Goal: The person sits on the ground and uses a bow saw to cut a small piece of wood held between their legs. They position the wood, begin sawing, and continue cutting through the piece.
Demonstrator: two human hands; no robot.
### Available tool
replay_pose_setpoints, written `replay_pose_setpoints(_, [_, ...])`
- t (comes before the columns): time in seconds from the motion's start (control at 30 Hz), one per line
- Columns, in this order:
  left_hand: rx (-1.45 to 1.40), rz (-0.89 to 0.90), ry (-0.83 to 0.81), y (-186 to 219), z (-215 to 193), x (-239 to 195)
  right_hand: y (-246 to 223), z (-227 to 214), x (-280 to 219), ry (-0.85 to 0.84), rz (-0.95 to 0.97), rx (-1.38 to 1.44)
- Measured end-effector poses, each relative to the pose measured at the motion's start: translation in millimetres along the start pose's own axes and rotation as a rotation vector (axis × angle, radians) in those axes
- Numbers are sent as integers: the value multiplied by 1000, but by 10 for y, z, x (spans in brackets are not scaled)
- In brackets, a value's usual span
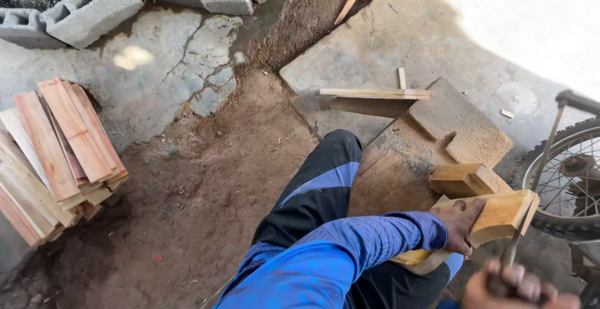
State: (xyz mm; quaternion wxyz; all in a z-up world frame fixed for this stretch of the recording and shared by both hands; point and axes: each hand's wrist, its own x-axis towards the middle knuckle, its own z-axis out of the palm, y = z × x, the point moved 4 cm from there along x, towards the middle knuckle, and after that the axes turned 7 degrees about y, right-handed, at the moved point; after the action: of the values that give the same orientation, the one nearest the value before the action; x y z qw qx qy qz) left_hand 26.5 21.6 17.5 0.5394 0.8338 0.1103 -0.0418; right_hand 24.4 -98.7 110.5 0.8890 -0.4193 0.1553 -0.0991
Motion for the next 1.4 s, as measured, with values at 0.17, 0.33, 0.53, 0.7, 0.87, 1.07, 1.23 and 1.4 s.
replay_pose_setpoints(0.17, [22,168,-53,-586,815,375,-9,28,-258,-52,317,25])
replay_pose_setpoints(0.33, [-25,178,-193,-561,672,381,-120,61,-362,75,218,110])
replay_pose_setpoints(0.53, [-76,188,26,-318,443,259,-125,154,-342,67,117,159])
replay_pose_setpoints(0.7, [-102,33,-48,-190,184,233,-776,-471,-1801,-142,53,191])
replay_pose_setpoints(0.87, [-54,80,-64,-300,299,246,-610,-394,-1493,-130,58,180])
replay_pose_setpoints(1.07, [-48,113,7,-295,340,275,-109,218,-321,132,109,103])
replay_pose_setpoints(1.23, [-40,49,-51,-258,267,265,-735,-391,-1800,-61,92,169])
replay_pose_setpoints(1.4, [-24,68,-94,-205,211,220,-581,-513,-1687,172,37,85])
